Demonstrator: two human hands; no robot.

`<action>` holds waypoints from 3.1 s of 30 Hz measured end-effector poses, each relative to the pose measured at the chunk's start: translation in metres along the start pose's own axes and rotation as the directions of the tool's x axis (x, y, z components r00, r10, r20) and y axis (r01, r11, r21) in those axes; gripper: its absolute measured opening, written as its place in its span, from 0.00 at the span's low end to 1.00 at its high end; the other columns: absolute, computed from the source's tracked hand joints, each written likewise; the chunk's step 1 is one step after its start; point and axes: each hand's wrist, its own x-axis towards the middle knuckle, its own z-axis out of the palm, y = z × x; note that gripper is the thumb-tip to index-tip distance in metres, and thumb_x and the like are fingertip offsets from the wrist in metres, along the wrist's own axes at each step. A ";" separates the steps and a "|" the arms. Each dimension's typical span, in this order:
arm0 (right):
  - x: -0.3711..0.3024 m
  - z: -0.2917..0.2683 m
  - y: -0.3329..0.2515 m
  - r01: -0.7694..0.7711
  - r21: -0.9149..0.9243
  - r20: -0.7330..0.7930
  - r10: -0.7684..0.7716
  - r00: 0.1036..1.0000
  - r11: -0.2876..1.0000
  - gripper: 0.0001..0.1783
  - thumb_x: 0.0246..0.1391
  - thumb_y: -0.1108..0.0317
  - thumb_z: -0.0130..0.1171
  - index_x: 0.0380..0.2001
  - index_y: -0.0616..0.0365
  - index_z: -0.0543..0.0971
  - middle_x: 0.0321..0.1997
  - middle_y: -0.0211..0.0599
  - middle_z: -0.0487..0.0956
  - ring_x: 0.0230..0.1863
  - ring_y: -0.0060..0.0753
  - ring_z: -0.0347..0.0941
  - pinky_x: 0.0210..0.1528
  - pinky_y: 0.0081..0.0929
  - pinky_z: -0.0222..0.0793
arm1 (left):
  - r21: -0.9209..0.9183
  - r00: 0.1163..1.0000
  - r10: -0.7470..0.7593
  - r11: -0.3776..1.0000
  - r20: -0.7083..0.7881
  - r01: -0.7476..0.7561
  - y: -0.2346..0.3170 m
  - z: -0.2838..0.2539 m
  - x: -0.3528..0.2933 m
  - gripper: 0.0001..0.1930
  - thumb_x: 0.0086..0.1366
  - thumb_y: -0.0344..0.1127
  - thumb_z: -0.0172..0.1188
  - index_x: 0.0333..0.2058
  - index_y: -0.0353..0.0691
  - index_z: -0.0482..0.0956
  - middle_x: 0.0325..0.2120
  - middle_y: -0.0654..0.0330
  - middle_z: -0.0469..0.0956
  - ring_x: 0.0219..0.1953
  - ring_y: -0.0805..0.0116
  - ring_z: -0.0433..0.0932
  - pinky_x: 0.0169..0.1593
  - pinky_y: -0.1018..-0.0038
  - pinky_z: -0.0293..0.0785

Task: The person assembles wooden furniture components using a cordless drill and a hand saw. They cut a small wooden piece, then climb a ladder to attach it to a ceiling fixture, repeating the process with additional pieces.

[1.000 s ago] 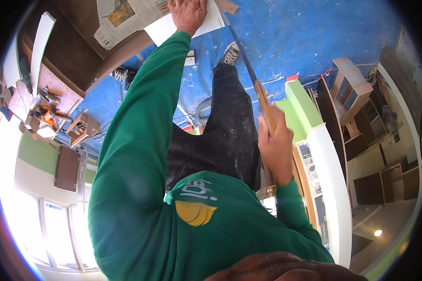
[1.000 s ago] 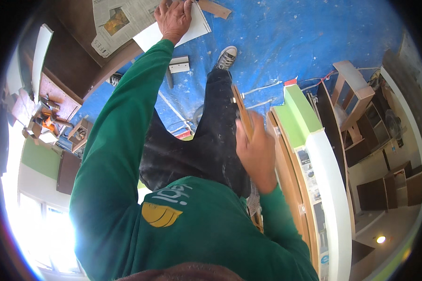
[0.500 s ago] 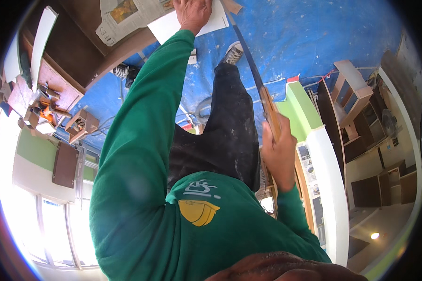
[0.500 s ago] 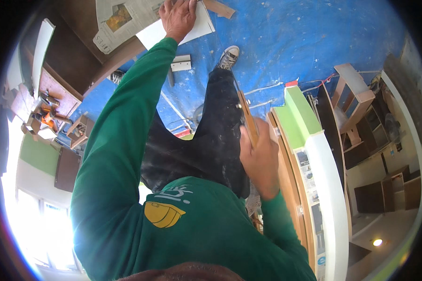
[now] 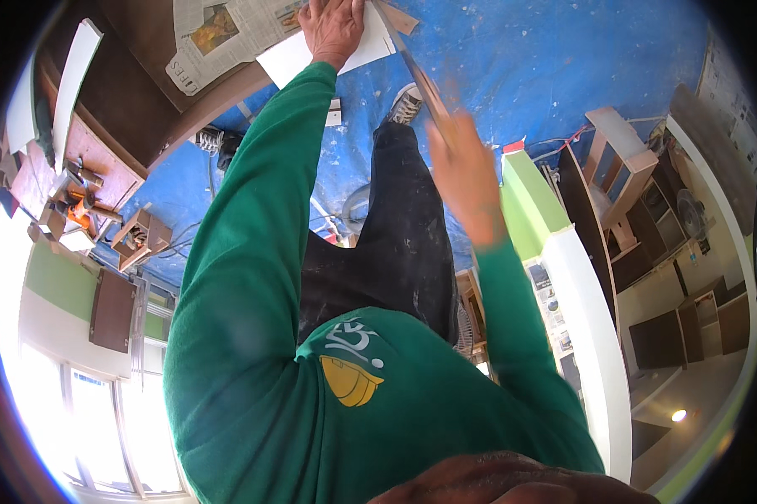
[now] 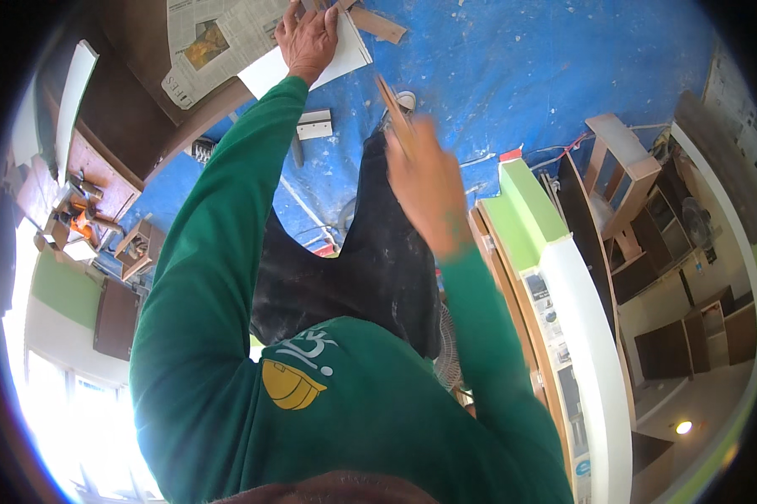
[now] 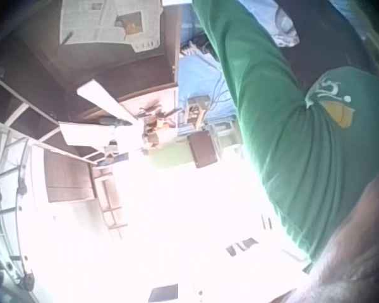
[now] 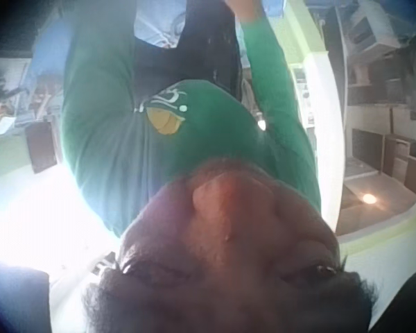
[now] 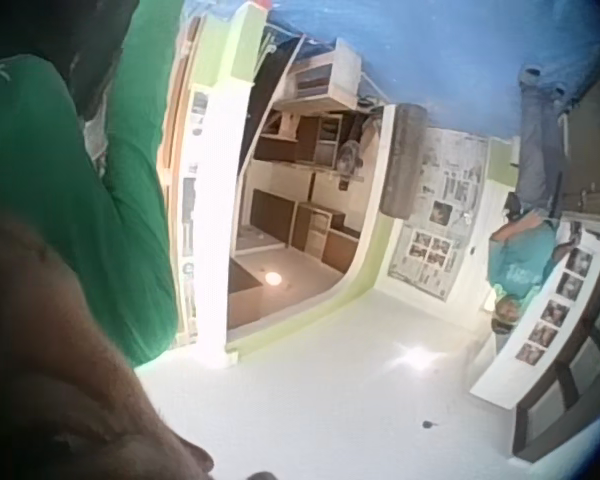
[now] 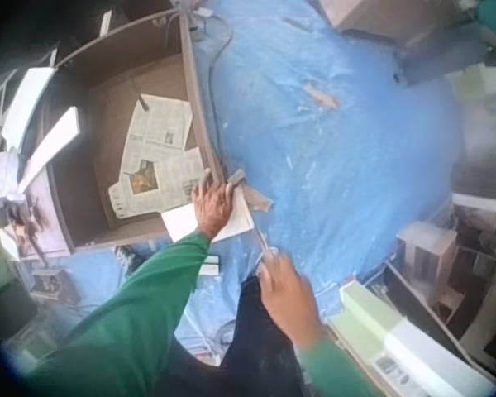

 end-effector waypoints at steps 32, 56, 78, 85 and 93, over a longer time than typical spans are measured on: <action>0.133 0.074 -0.028 0.272 0.017 -0.133 -0.267 0.954 0.962 0.25 0.69 0.50 0.56 0.48 0.66 0.71 0.34 0.68 0.82 0.41 0.75 0.79 0.40 0.64 0.74 | 0.068 0.993 -0.103 0.992 -0.050 0.106 -0.019 -0.003 -0.021 0.26 0.74 0.60 0.53 0.47 0.40 0.81 0.51 0.54 0.72 0.60 0.49 0.67 0.69 0.41 0.53; 0.123 0.082 -0.013 0.246 0.095 -0.119 -0.234 0.965 0.965 0.20 0.73 0.56 0.52 0.55 0.62 0.76 0.40 0.67 0.82 0.48 0.76 0.76 0.45 0.58 0.74 | 0.005 0.982 -0.170 0.985 -0.078 0.171 -0.009 -0.011 -0.008 0.08 0.69 0.36 0.56 0.36 0.39 0.80 0.24 0.48 0.82 0.31 0.45 0.81 0.44 0.51 0.74; 0.038 0.039 -0.008 0.137 0.042 0.022 -0.138 0.990 0.990 0.22 0.73 0.55 0.52 0.59 0.58 0.74 0.48 0.63 0.82 0.51 0.72 0.78 0.47 0.59 0.75 | 0.049 0.980 -0.185 0.981 -0.072 0.189 -0.022 -0.009 -0.014 0.08 0.68 0.37 0.56 0.36 0.40 0.79 0.22 0.48 0.81 0.29 0.45 0.81 0.40 0.49 0.74; -0.011 0.003 0.010 0.074 0.024 0.065 -0.076 0.995 0.997 0.21 0.73 0.60 0.52 0.61 0.62 0.73 0.51 0.57 0.83 0.52 0.66 0.80 0.52 0.46 0.78 | 0.063 0.969 -0.246 0.967 0.007 0.245 -0.018 -0.010 -0.013 0.08 0.69 0.38 0.57 0.36 0.41 0.78 0.21 0.51 0.81 0.27 0.46 0.81 0.38 0.51 0.74; 0.104 0.064 -0.019 0.180 0.034 0.023 -0.181 0.983 0.983 0.20 0.72 0.54 0.53 0.50 0.63 0.77 0.40 0.67 0.81 0.48 0.77 0.75 0.45 0.60 0.73 | 0.071 0.970 -0.241 0.968 -0.006 0.241 -0.024 0.002 -0.024 0.11 0.69 0.40 0.56 0.40 0.39 0.80 0.22 0.48 0.82 0.28 0.45 0.82 0.42 0.47 0.74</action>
